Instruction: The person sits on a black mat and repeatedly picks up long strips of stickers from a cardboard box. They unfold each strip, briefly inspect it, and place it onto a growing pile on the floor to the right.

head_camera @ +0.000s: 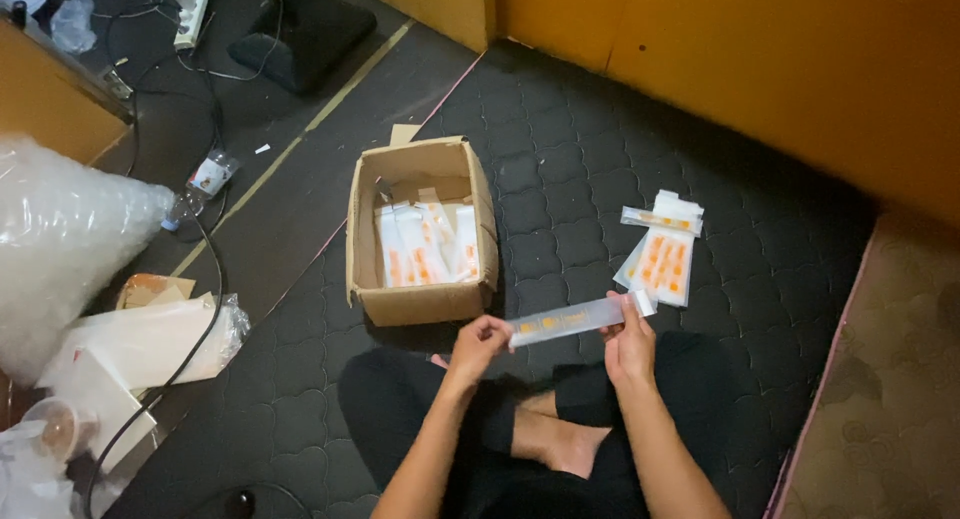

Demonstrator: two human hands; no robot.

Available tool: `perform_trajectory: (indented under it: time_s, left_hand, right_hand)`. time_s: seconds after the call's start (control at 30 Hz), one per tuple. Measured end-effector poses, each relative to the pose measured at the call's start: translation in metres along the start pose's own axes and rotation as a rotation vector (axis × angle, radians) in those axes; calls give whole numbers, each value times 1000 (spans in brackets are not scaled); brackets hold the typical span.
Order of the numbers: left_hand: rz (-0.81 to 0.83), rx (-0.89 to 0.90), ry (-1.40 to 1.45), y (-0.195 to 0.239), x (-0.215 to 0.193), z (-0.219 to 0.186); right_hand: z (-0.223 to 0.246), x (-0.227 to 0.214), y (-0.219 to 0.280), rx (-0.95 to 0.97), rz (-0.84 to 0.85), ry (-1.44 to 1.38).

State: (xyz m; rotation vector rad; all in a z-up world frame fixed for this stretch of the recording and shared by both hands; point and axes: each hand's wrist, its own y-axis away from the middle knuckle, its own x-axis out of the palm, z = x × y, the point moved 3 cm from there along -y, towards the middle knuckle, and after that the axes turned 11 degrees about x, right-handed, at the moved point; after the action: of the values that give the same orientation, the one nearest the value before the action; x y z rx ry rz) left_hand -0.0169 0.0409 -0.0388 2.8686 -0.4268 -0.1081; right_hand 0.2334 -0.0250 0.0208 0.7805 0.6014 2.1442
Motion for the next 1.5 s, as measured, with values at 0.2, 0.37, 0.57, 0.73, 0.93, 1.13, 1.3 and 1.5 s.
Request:
perform_trajectory:
  time_s: [0.2, 0.37, 0.57, 0.73, 0.93, 1.13, 1.3, 1.5]
  left_hand:
    - [293, 227, -172, 34, 23, 24]
    - [468, 257, -331, 48, 33, -18]
    - [256, 189, 49, 5, 46, -50]
    - [179, 87, 193, -11, 66, -69]
    - [124, -23, 207, -15, 73, -84]
    - [133, -24, 67, -43, 66, -94]
    - [104, 204, -145, -71, 65, -128]
    - [58, 183, -78, -109, 60, -121]
  right_hand:
    - [-21, -8, -30, 43, 242, -246]
    - [-21, 13, -16, 114, 346, 34]
    - [-19, 53, 41, 44, 370, 580]
    - [-31, 46, 34, -25, 425, 690]
    - [-22, 44, 39, -19, 391, 653]
    - [-36, 37, 28, 117, 488, 546]
    - [-54, 22, 45, 170, 514, 517]
    - [-79, -7, 53, 223, 489, 450]
